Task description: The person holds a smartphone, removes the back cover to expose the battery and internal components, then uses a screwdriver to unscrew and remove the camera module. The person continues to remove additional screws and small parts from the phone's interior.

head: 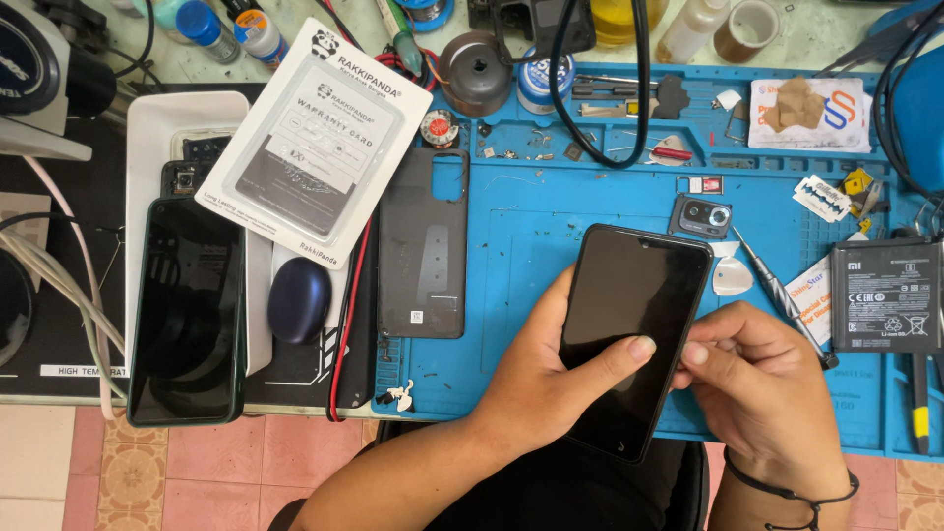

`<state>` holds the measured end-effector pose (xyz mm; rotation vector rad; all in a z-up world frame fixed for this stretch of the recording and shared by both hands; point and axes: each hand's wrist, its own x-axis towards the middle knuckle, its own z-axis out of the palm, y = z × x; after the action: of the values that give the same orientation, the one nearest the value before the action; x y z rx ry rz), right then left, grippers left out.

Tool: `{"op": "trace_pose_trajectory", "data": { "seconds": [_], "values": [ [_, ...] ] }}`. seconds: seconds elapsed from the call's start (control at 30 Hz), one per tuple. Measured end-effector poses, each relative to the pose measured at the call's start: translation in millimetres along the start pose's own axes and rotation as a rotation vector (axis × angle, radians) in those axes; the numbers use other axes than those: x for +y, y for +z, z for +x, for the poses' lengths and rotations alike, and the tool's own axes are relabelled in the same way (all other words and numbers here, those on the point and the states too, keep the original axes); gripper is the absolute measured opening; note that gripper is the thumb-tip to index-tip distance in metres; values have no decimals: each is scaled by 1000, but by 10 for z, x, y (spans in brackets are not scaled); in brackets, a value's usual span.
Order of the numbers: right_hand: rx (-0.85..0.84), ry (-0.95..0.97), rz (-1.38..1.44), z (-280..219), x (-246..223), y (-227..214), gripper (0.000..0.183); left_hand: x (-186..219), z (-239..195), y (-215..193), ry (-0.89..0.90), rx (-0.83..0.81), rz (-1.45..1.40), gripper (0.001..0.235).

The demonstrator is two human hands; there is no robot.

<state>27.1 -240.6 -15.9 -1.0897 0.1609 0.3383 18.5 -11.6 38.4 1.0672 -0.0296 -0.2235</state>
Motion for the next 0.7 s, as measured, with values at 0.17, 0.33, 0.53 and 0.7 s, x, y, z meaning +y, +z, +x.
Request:
{"op": "trace_pose_trajectory", "data": {
  "seconds": [0.17, 0.33, 0.53, 0.7],
  "values": [
    [-17, -17, 10, 3, -3, 22, 7, 16, 4, -8, -32, -5, 25, 61],
    [-28, -5, 30, 6, -12, 27, 7, 25, 6, 7, -27, 5, 34, 62],
    [-43, -1, 44, 14, -1, 22, 6, 22, 9, 14, -95, 26, 11, 64],
    [-33, 18, 48, -6, -8, 48, 6, 25, 16, 18, -25, 3, 36, 60]
  ]
}}
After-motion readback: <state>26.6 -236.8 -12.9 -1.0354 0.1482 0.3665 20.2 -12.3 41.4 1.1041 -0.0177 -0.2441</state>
